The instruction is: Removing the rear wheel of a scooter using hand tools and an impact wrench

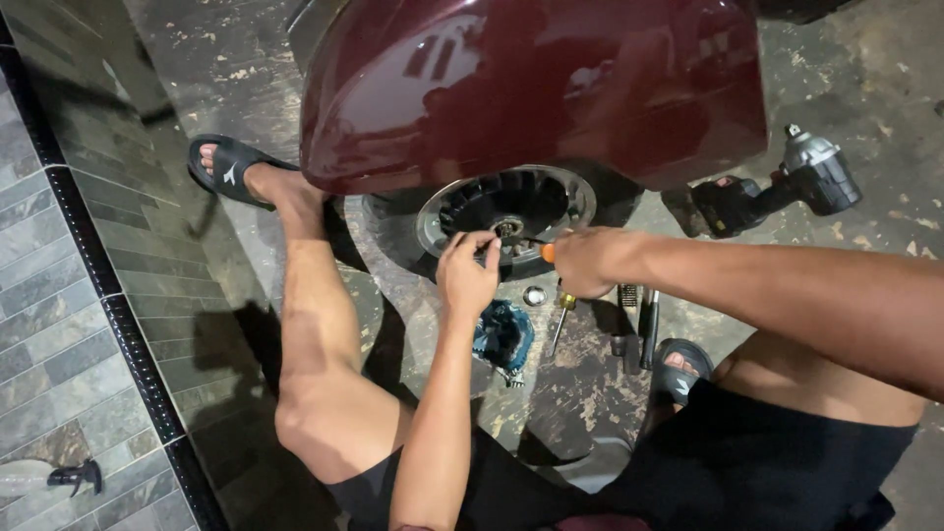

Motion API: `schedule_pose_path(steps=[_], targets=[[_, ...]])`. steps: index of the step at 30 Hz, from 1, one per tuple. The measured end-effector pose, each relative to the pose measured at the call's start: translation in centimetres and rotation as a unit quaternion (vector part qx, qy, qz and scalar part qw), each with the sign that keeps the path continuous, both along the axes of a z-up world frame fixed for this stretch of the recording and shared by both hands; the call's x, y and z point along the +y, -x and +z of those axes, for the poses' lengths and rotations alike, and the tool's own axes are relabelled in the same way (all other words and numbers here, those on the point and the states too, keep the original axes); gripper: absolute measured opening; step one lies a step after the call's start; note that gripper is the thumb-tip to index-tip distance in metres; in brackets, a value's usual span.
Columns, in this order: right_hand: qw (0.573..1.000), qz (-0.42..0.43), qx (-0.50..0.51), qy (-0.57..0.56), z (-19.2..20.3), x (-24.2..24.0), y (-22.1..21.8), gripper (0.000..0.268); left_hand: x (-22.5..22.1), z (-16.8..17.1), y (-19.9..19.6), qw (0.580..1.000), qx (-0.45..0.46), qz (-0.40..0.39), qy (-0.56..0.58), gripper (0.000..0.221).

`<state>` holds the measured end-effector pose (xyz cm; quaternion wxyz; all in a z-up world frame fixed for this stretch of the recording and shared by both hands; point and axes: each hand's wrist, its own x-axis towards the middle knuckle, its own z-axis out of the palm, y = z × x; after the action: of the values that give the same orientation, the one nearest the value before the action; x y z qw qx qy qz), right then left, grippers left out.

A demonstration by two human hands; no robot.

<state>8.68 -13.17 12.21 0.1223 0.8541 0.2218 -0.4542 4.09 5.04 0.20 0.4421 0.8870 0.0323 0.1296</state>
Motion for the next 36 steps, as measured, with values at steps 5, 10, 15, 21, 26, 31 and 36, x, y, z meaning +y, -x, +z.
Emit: schedule_pose_path(steps=[5, 10, 15, 21, 26, 31, 36], targets=[[0.999, -0.032, 0.005, -0.011, 1.3, 0.4, 0.6, 0.056, -0.8, 0.4, -0.2, 0.999, 0.025, 0.0, 0.03, 0.011], [0.996, -0.082, 0.005, -0.025, 4.3, 0.6, 1.6, 0.056, -1.4, 0.0, -0.4, 0.998, 0.051, 0.037, 0.02, 0.01], [0.979, -0.166, 0.065, -0.098, 5.5, -0.9, 2.3, 0.058, -0.9, -0.7, -0.9, 0.985, 0.167, 0.029, 0.036, 0.016], [0.954, -0.252, 0.087, -0.14, 8.1, -3.0, 4.0, 0.057, -1.8, -1.7, -0.1, 0.974, 0.212, 0.002, 0.084, 0.021], [0.931, -0.318, 0.075, -0.164, 4.3, -6.6, 5.1, 0.047, -2.5, -2.7, 0.2, 0.971, 0.211, 0.044, 0.105, 0.019], [0.938, -0.286, 0.063, -0.188, 1.6, -6.6, 4.4, 0.049, -2.4, -1.9, 0.0, 0.959, 0.256, 0.042, 0.112, 0.018], [0.937, -0.278, 0.03, -0.208, -2.5, -6.8, 3.5, 0.042, -2.4, -2.3, 0.0, 0.945, 0.297, 0.049, 0.132, 0.019]])
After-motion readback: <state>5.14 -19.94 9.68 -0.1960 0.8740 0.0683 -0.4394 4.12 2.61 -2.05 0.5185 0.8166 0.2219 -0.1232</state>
